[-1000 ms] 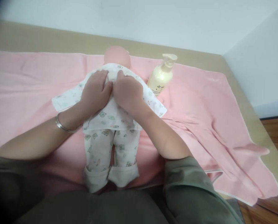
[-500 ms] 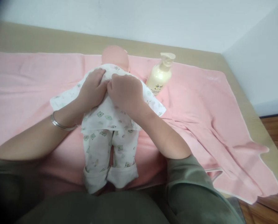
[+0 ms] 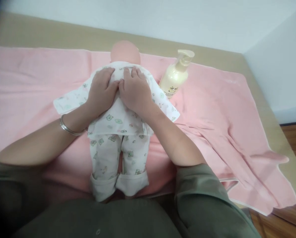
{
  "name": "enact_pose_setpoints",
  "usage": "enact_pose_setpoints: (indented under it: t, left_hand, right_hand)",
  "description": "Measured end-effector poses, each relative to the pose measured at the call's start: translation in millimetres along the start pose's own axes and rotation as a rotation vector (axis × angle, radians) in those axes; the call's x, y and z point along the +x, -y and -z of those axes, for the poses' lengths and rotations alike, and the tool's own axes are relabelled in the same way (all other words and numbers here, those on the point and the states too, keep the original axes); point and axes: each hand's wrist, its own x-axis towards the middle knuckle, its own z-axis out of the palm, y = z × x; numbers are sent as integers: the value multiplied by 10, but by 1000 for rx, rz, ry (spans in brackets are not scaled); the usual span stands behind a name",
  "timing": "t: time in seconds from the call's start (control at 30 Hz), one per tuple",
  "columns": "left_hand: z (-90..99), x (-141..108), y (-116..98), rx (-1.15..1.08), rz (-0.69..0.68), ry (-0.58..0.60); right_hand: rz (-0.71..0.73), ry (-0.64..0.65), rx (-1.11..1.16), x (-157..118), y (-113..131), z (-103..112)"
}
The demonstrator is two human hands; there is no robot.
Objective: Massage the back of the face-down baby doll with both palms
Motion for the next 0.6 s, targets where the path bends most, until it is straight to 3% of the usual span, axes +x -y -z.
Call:
enact_pose_setpoints:
  t: [0.23, 0.4, 0.6]
  left_hand:
    - [-52, 43, 76, -136, -23, -59]
    - [-90, 62, 194, -276, -73, -76]
    - [-87, 57, 232, -352, -93, -98]
  right_hand:
    - [-30, 33, 66, 40, -42, -71]
    - [-40, -68, 158, 61, -71, -169]
    - [-41, -73, 137, -18, 5, -150]
